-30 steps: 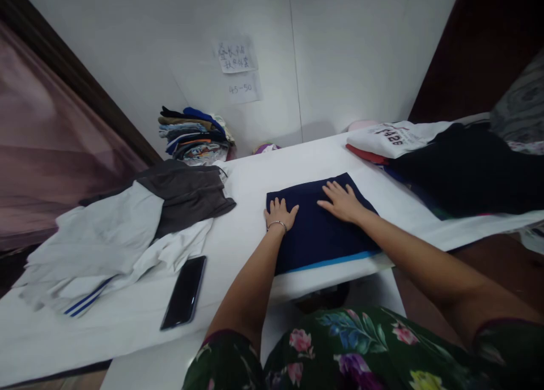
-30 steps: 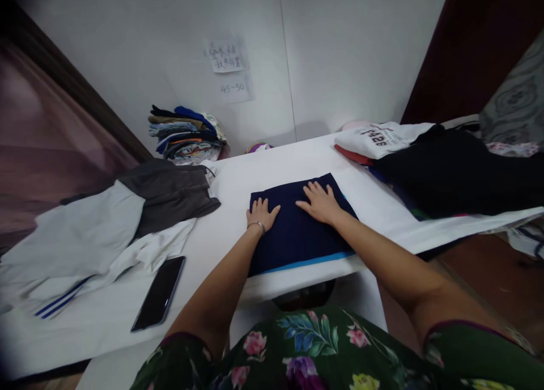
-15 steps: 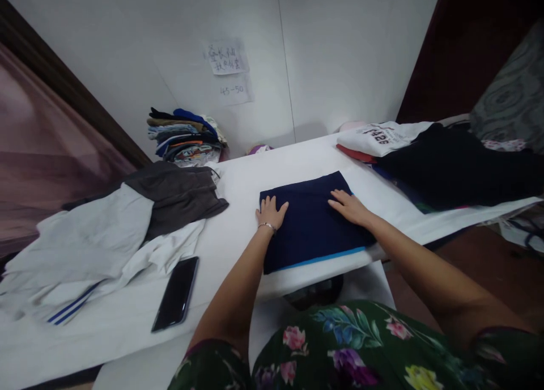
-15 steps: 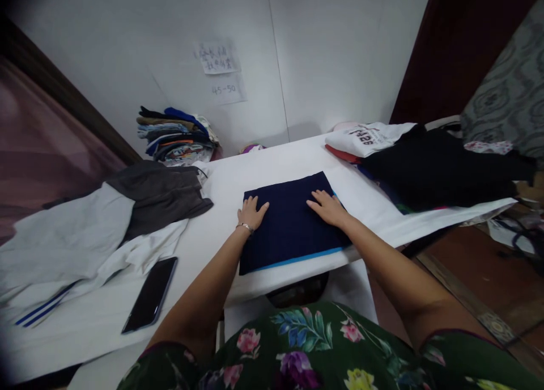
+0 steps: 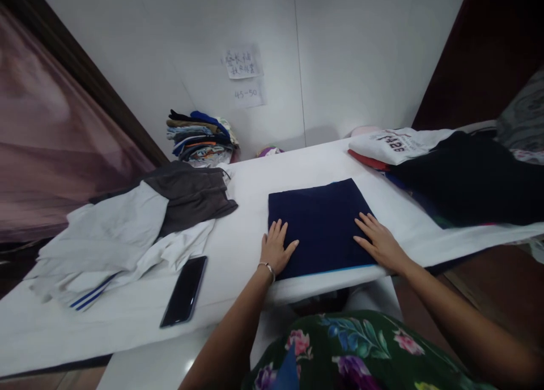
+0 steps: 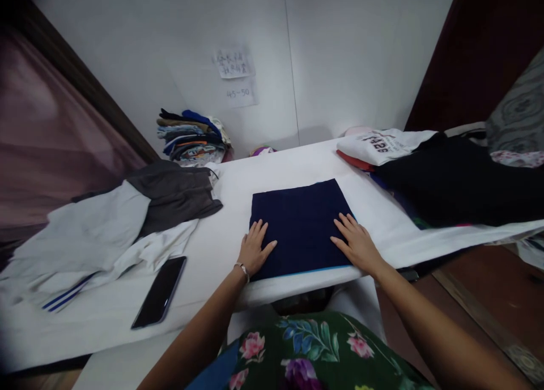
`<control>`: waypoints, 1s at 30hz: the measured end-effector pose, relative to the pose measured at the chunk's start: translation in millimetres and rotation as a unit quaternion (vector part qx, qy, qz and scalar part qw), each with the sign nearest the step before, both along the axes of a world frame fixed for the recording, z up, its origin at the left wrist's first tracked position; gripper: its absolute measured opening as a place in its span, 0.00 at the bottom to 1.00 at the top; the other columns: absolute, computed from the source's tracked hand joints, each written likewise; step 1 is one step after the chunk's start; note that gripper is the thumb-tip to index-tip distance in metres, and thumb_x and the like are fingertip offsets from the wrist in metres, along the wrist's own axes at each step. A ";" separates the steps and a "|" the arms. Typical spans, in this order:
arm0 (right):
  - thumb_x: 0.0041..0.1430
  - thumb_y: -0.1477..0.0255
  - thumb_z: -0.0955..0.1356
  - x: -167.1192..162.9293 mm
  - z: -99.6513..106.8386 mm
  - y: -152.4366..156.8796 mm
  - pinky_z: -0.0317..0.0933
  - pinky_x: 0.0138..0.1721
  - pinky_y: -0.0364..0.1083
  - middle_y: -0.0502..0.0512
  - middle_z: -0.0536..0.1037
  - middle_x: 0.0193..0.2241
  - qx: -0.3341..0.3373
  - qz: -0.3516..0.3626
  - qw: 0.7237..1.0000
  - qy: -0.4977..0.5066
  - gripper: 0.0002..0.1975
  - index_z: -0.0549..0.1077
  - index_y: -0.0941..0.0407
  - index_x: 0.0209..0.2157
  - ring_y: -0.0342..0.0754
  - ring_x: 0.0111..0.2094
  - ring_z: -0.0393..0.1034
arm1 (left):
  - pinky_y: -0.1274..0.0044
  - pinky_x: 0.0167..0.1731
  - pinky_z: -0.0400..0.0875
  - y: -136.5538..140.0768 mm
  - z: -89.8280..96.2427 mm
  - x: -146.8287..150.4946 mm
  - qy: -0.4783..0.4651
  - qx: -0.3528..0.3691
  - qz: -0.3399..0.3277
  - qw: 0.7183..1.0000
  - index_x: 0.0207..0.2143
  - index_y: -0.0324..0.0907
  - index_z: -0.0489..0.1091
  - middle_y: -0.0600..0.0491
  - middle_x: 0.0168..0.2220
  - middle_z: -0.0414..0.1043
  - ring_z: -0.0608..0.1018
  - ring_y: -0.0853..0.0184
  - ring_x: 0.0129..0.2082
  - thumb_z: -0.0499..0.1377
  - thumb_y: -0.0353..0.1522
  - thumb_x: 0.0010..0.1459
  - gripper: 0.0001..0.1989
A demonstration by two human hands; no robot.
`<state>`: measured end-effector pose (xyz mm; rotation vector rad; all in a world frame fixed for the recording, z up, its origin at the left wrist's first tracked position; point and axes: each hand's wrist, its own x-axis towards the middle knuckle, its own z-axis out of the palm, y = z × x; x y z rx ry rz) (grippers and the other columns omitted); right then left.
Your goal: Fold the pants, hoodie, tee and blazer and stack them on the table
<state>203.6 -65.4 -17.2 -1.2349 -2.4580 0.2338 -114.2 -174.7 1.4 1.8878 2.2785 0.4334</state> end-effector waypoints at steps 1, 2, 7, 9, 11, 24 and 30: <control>0.63 0.52 0.54 1.2 0.9 2.5 0.50 0.59 0.60 0.56 0.55 0.64 -0.010 -0.002 1.000 0.001 0.29 0.60 0.50 0.61 0.55 0.65 0.44 | 0.56 0.61 0.47 0.1 3.4 -1.0 -0.009 -0.005 0.002 1.000 0.64 0.44 0.51 0.47 0.67 0.43 0.46 0.59 0.67 0.48 0.46 0.62 0.31; 0.63 0.52 0.54 1.2 3.1 5.5 0.49 0.59 0.62 0.56 0.55 0.64 -0.017 -0.008 1.000 -0.002 0.30 0.61 0.50 0.60 0.56 0.65 0.44 | 0.56 0.61 0.47 1.0 7.8 -1.6 -0.016 -0.012 0.007 1.000 0.63 0.44 0.52 0.47 0.67 0.44 0.47 0.59 0.67 0.48 0.46 0.62 0.30; 0.63 0.50 0.53 -39.1 37.4 31.8 0.38 0.61 0.64 0.60 0.53 0.64 0.035 -0.031 0.998 -0.036 0.33 0.60 0.55 0.61 0.57 0.66 0.40 | 0.55 0.62 0.41 36.2 40.4 2.6 0.016 0.009 0.032 0.999 0.62 0.43 0.55 0.46 0.67 0.46 0.48 0.58 0.66 0.44 0.49 0.62 0.32; 0.63 0.51 0.52 -70.3 54.1 50.6 0.38 0.62 0.63 0.61 0.51 0.65 0.041 -0.027 0.998 -0.049 0.34 0.57 0.56 0.62 0.57 0.66 0.38 | 0.56 0.62 0.40 64.2 49.5 5.7 0.035 0.017 0.019 0.999 0.63 0.43 0.54 0.47 0.67 0.44 0.46 0.58 0.67 0.43 0.50 0.62 0.33; 0.63 0.51 0.52 -97.4 63.4 74.2 0.38 0.62 0.62 0.61 0.49 0.66 0.026 -0.023 0.996 -0.078 0.34 0.56 0.56 0.63 0.57 0.66 0.37 | 0.55 0.62 0.40 92.7 50.8 6.4 0.048 0.002 0.020 0.999 0.64 0.43 0.52 0.48 0.68 0.41 0.44 0.57 0.67 0.41 0.52 0.61 0.34; 0.60 0.45 0.50 -90.5 9.2 154.4 0.43 0.60 0.65 0.56 0.46 0.66 -0.131 -0.082 0.985 -0.081 0.39 0.51 0.54 0.64 0.57 0.66 0.35 | 0.54 0.62 0.37 134.1 6.1 -20.0 -0.012 -0.095 0.092 0.991 0.65 0.45 0.49 0.50 0.68 0.40 0.42 0.57 0.67 0.36 0.58 0.56 0.41; 0.61 0.48 0.54 -79.1 12.6 161.9 0.42 0.63 0.59 0.60 0.53 0.64 -0.152 -0.040 0.987 0.024 0.36 0.60 0.57 0.61 0.56 0.65 0.41 | 0.59 0.62 0.46 136.3 8.2 -29.6 -0.092 -0.009 0.118 0.989 0.59 0.40 0.61 0.43 0.65 0.51 0.52 0.56 0.66 0.44 0.48 0.61 0.30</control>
